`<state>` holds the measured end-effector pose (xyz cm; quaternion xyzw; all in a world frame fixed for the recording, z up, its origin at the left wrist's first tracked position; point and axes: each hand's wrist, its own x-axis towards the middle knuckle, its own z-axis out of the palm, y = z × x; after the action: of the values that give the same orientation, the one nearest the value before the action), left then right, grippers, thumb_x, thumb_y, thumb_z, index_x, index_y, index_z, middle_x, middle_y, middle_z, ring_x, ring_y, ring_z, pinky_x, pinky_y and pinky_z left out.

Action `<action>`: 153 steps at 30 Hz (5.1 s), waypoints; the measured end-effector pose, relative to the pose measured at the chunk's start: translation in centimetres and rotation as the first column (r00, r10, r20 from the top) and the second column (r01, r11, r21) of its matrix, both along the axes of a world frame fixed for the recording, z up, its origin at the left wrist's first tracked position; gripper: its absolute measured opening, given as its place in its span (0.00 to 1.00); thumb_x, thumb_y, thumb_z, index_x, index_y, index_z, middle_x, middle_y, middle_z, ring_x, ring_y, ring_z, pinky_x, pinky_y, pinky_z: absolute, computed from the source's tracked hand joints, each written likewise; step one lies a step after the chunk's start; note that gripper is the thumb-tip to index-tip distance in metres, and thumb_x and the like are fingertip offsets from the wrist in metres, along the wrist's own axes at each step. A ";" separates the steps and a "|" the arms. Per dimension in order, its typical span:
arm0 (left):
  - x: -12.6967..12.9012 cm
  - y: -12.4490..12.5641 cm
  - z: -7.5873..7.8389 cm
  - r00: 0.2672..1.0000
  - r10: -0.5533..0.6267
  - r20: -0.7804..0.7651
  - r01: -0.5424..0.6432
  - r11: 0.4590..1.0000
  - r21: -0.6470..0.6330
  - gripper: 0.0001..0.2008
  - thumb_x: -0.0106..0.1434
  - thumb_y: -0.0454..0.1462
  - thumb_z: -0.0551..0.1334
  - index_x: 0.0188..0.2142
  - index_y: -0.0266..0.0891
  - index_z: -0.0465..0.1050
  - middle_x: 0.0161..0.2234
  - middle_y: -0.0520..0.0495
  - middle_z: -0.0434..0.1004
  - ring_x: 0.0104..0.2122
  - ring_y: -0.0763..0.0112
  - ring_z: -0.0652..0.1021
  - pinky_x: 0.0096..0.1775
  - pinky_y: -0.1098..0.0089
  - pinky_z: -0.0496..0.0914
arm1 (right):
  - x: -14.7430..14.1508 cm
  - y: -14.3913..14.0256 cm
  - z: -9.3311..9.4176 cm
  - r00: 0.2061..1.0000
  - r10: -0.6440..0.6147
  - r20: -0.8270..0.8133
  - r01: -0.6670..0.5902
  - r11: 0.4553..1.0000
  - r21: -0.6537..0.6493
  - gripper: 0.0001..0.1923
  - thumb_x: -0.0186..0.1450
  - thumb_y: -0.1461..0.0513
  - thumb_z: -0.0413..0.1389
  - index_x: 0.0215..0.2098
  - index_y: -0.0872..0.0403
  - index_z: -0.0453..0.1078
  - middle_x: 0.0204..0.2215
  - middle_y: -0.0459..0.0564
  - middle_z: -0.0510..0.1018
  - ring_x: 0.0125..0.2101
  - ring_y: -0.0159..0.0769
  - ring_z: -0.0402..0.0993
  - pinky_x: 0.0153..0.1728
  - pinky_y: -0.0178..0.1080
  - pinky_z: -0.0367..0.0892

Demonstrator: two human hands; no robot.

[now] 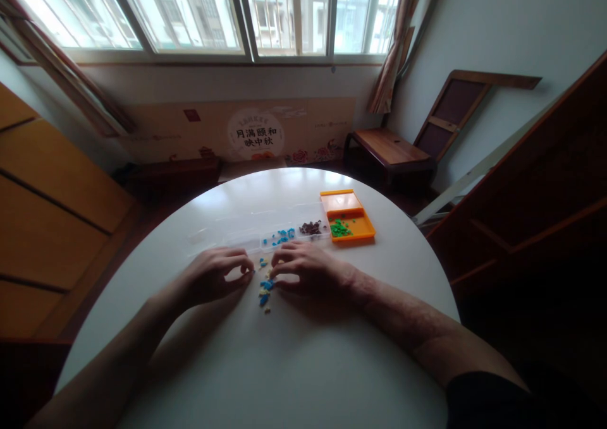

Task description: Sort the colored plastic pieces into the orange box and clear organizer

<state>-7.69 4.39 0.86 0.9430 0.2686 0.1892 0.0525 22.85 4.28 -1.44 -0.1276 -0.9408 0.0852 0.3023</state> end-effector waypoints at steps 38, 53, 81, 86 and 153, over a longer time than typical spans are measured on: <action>0.9 -0.6 0.5 0.994 0.083 0.077 -0.086 0.996 0.037 0.03 0.70 0.38 0.67 0.41 0.46 0.82 0.34 0.51 0.83 0.30 0.69 0.81 0.34 0.67 0.74 | -0.2 1.2 -1.3 0.776 -0.538 -0.329 0.527 0.840 -0.130 0.05 0.77 0.60 0.62 0.42 0.49 0.79 0.39 0.50 0.84 0.42 0.43 0.77 0.48 0.47 0.72; 0.1 0.2 0.0 0.998 0.050 0.028 -0.051 0.998 0.040 0.06 0.74 0.35 0.64 0.41 0.45 0.81 0.38 0.49 0.84 0.33 0.69 0.82 0.36 0.70 0.74 | -0.5 0.9 -1.5 0.958 -0.285 -0.020 0.286 0.956 0.064 0.07 0.77 0.59 0.63 0.52 0.46 0.80 0.51 0.50 0.83 0.49 0.44 0.75 0.52 0.48 0.71; 1.8 -0.1 -0.4 0.959 0.164 0.230 -0.205 0.965 0.166 0.08 0.75 0.39 0.66 0.42 0.45 0.86 0.36 0.49 0.85 0.31 0.70 0.80 0.36 0.69 0.73 | -0.1 1.7 -1.7 0.756 -0.560 -0.338 0.505 0.828 -0.243 0.03 0.78 0.62 0.61 0.46 0.48 0.79 0.40 0.48 0.86 0.41 0.44 0.77 0.47 0.47 0.74; 1.6 0.1 -0.4 0.966 0.169 0.194 -0.191 0.976 0.102 0.07 0.74 0.39 0.67 0.45 0.47 0.87 0.38 0.50 0.85 0.28 0.73 0.79 0.33 0.71 0.71 | -0.1 1.8 -1.8 0.728 -0.611 -0.312 0.520 0.788 -0.331 0.11 0.74 0.66 0.61 0.53 0.49 0.77 0.42 0.50 0.86 0.43 0.45 0.78 0.49 0.48 0.75; 2.2 0.5 -1.8 0.990 0.060 0.126 -0.082 0.981 0.175 0.07 0.74 0.38 0.66 0.38 0.44 0.82 0.37 0.47 0.84 0.35 0.66 0.82 0.39 0.66 0.75 | 0.1 0.7 -0.4 0.999 -0.031 0.031 0.033 0.996 -0.086 0.05 0.78 0.61 0.59 0.48 0.49 0.78 0.48 0.49 0.84 0.48 0.40 0.77 0.56 0.46 0.74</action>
<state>-5.54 4.86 -0.97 0.9206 0.2803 0.2707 -0.0234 22.96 4.96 -1.84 -0.1567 -0.9384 0.1191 0.2839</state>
